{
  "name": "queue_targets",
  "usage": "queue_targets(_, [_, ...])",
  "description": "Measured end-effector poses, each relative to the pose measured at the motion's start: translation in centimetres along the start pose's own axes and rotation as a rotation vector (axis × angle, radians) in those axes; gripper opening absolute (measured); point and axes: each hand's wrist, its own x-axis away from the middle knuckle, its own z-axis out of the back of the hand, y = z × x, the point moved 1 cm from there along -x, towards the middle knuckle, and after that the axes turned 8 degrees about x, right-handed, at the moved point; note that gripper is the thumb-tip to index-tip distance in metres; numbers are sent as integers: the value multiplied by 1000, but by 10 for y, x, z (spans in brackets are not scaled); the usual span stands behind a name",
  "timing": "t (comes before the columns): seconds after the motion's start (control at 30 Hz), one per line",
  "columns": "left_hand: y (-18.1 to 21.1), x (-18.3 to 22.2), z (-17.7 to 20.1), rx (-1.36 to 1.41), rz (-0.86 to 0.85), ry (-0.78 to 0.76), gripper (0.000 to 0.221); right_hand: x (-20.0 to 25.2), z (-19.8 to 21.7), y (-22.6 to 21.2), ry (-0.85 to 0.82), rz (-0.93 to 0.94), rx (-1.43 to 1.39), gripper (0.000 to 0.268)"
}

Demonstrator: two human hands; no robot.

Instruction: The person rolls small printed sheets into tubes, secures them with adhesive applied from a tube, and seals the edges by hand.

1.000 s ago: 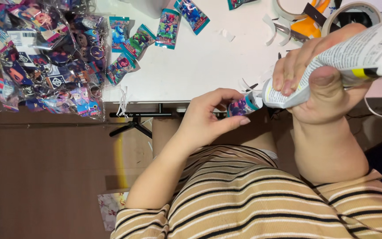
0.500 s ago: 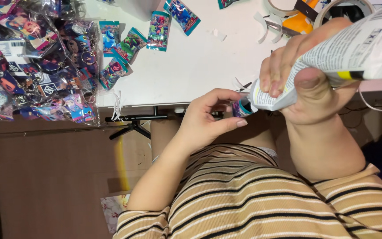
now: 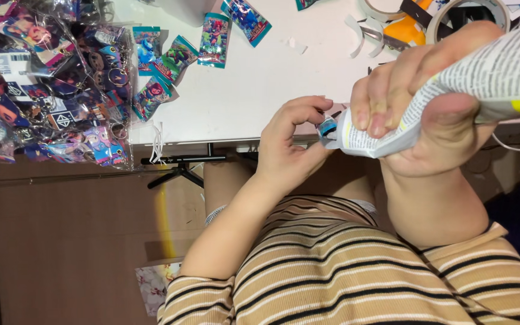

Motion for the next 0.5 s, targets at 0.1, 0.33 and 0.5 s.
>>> queue_targets(0.1, [3,-6,0,-67,-150,28,22,1,-6,-4,-33,36,15,45])
queue_targets(0.33, [5,-10,6,-197,-318,49,17,5,9,-2,-53,-10,2,46])
queue_targets(0.5, [5,-11,4,-320,-400,36,19,5,3,2,-5,78,14,48])
